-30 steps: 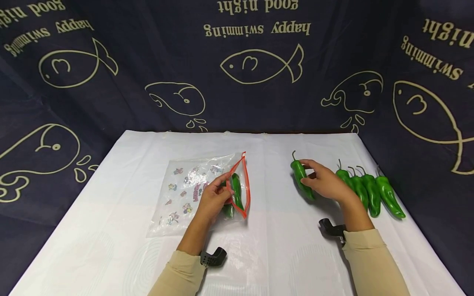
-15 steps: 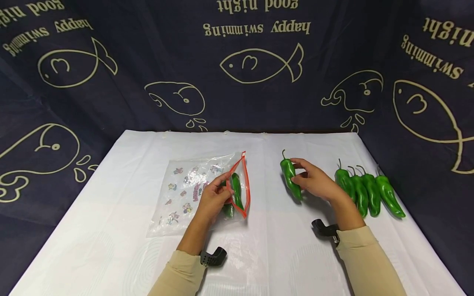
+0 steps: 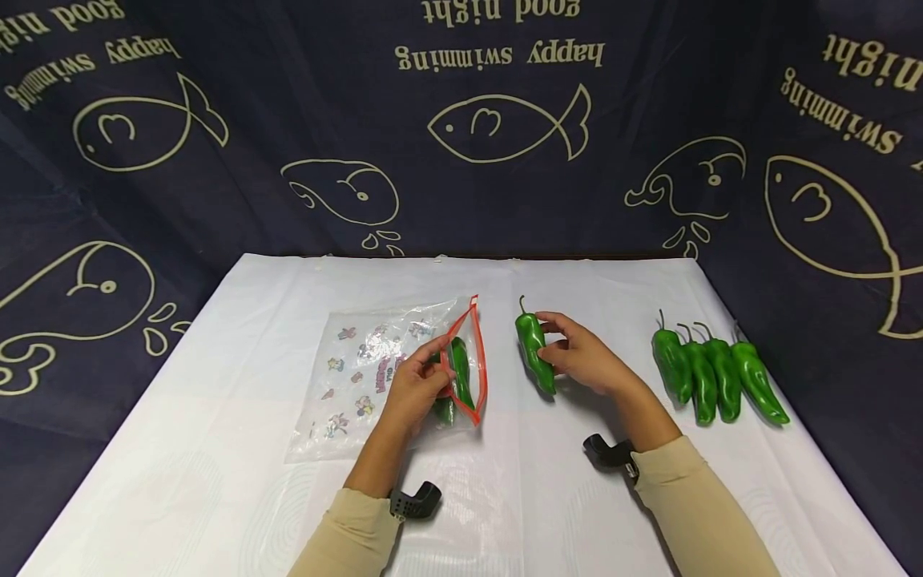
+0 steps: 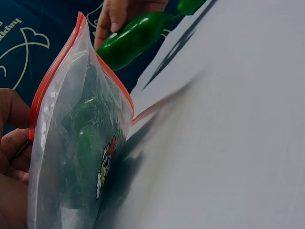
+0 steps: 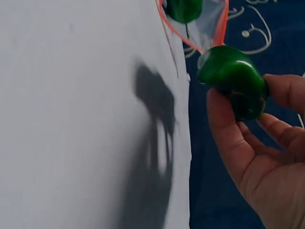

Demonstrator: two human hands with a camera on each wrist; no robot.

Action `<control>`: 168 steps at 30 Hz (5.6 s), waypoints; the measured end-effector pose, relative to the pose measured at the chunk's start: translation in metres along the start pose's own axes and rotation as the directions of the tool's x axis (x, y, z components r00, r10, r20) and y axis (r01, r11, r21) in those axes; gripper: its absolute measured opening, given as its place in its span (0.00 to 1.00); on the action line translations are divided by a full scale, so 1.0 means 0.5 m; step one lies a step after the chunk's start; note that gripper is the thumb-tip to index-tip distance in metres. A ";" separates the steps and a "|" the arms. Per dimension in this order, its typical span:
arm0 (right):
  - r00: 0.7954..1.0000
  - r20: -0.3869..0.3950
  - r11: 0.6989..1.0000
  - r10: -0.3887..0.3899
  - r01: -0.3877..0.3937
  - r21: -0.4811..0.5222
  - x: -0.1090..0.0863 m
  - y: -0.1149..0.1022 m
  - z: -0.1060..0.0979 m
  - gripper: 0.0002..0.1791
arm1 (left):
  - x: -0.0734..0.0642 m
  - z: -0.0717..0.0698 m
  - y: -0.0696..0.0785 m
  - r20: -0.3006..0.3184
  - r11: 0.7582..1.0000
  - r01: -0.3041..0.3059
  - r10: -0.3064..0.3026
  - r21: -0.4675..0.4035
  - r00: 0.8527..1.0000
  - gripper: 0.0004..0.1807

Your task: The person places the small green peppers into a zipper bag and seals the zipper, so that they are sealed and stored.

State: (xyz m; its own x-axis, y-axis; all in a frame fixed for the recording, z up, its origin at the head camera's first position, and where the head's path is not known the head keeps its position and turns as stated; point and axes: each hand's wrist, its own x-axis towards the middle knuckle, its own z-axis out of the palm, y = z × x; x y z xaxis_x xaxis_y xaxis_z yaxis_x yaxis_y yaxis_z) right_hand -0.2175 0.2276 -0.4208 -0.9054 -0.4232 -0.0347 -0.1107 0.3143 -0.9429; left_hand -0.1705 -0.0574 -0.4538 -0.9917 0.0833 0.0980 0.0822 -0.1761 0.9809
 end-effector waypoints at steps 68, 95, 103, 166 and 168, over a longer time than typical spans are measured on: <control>0.994 0.025 0.970 0.109 -0.112 0.218 0.057 -0.049 0.179 0.36 | -0.010 0.006 0.046 0.043 0.998 0.054 -0.055 0.023 0.998 0.33; 0.990 -0.008 0.982 0.141 -0.139 0.125 0.062 -0.043 0.196 0.29 | -0.017 0.011 0.068 0.058 0.998 -0.009 0.005 0.066 0.998 0.33; 0.987 -0.037 0.986 0.158 -0.156 0.051 0.063 -0.043 0.194 0.28 | -0.022 0.013 0.077 0.067 0.995 -0.024 0.018 0.095 0.998 0.32; 0.991 0.125 0.996 0.048 -0.057 0.065 0.024 -0.033 0.118 0.29 | -0.024 0.023 0.078 0.043 0.992 -0.009 0.004 0.124 0.999 0.31; 0.992 0.117 0.998 0.043 -0.048 0.043 0.017 -0.029 0.101 0.29 | -0.025 0.023 0.079 0.041 0.992 -0.011 0.006 0.129 0.999 0.31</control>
State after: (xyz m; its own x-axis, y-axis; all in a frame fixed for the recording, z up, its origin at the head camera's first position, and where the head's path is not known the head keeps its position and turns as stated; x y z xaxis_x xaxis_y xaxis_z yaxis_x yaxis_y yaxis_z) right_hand -0.2030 0.1762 -0.4240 -0.8552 -0.5057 -0.1138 -0.0489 0.2973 -0.9535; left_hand -0.1539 -0.0540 -0.4145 -0.9863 0.1220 0.1109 0.1056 -0.0488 0.9932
